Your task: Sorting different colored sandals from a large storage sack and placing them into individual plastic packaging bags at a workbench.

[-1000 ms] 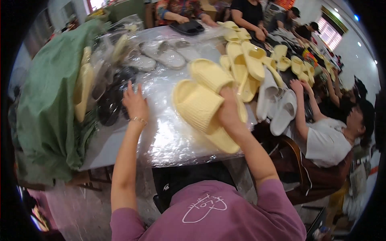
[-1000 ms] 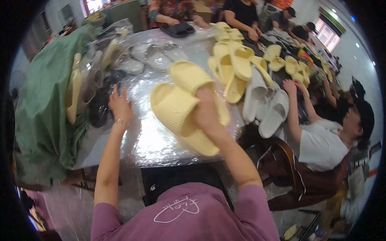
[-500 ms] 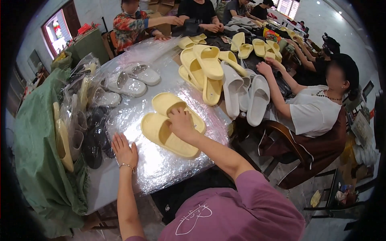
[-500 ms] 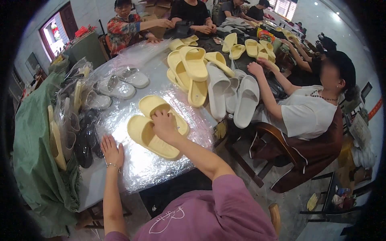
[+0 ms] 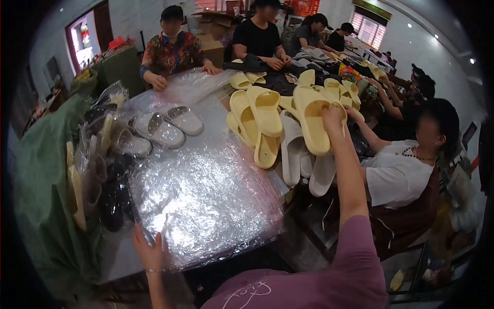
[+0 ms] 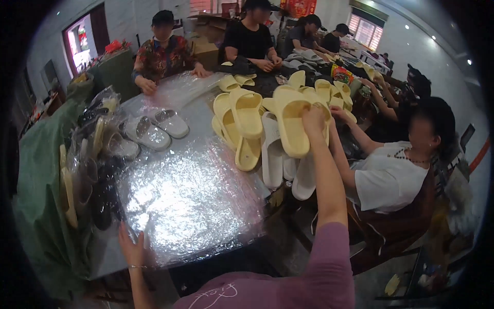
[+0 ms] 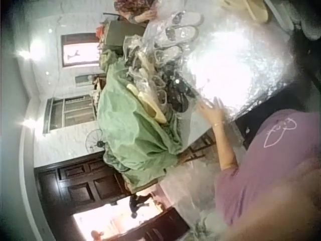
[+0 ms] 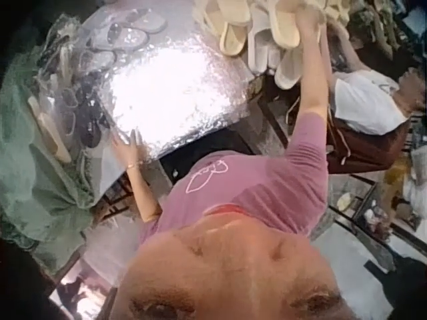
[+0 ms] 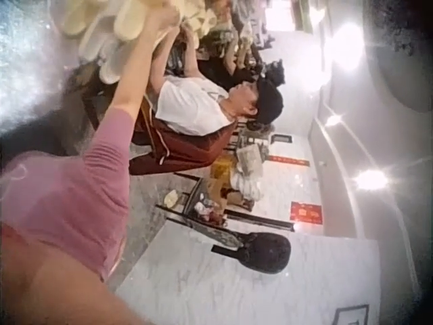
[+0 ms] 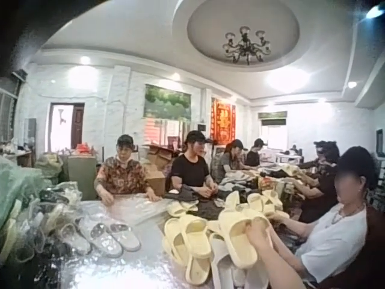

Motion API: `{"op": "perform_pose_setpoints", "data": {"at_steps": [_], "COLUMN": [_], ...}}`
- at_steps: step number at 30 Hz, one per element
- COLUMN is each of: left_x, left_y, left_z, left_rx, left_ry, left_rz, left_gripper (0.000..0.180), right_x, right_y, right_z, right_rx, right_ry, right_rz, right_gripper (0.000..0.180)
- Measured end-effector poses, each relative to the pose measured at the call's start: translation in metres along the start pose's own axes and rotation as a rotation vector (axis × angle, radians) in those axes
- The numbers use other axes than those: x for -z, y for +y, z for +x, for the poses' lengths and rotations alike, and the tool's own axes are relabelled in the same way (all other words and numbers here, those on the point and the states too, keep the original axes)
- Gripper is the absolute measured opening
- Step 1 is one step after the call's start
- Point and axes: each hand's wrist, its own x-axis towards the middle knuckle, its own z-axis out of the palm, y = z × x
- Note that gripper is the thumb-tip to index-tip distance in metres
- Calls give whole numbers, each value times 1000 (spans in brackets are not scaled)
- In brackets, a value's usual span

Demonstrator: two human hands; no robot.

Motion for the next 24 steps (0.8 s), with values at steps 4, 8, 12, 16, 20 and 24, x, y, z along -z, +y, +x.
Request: {"op": "perform_pose_setpoints", "data": {"at_steps": [4, 8, 12, 16, 20, 24], "left_x": [-32, -30, -20, -22, -44, -37], "left_y": [-13, -11, -42, -53, -69, -29], "left_z": [23, 30, 13, 16, 9, 11], "left_rx": [-12, 61, 219, 214, 101, 282], "left_ry": [-51, -99, -45, -110, -68, -153], "left_rz": [-283, -181, -318, -434, -663, -972], "left_gripper": [72, 69, 68, 67, 63, 57], "right_x": [-74, -118, -46, 51, 66, 60], "right_y": [153, 164, 32, -42, -89, -111], "right_z": [77, 85, 24, -107, -285, -301], "right_rx": [139, 500, -80, 255, 729, 693], "right_ry": [-293, -476, -304, 64, -655, -899], "right_rz": [-461, -783, -308, 415, 292, 93], "right_gripper": [27, 34, 38, 33, 63, 74]}}
